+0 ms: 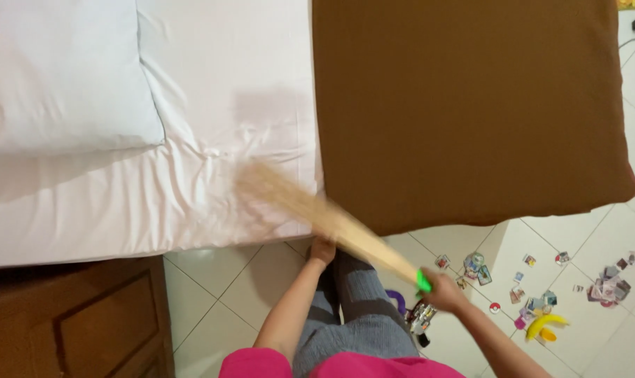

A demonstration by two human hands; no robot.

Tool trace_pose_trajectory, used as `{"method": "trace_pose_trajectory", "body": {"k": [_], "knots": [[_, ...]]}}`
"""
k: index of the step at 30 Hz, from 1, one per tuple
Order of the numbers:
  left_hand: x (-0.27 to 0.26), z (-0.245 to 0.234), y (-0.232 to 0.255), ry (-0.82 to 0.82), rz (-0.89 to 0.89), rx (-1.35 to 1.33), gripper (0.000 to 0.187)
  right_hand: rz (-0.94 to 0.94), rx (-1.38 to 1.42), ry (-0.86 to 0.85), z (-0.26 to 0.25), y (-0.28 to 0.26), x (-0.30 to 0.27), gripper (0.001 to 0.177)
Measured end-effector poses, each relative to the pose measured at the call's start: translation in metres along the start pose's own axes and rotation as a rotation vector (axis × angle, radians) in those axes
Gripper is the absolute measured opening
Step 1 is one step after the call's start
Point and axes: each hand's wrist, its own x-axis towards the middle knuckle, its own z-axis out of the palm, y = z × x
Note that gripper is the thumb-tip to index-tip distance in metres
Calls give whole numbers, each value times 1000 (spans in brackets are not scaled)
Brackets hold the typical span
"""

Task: The recorder fits a pillow into a pillowcase, sweeps the mattress with a broom, and folds a blanket on a bed.

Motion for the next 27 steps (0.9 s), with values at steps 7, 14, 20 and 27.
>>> {"method": "trace_pose_trajectory", "body": {"k": [7,14,20,27], "knots": [[-14,-29,37,-110,-321,9,44,94,428,477,-25,-22,99,40],[-11,-35,26,-66,-279,41,45,-127,106,189,93,23,60,42],[4,-43,-10,-123,-117,125,43,156,299,8,-3,-25,10,47],[-17,-89,89,-242,-255,544,26,-124,441,780,-153,-65,192,45]]}}
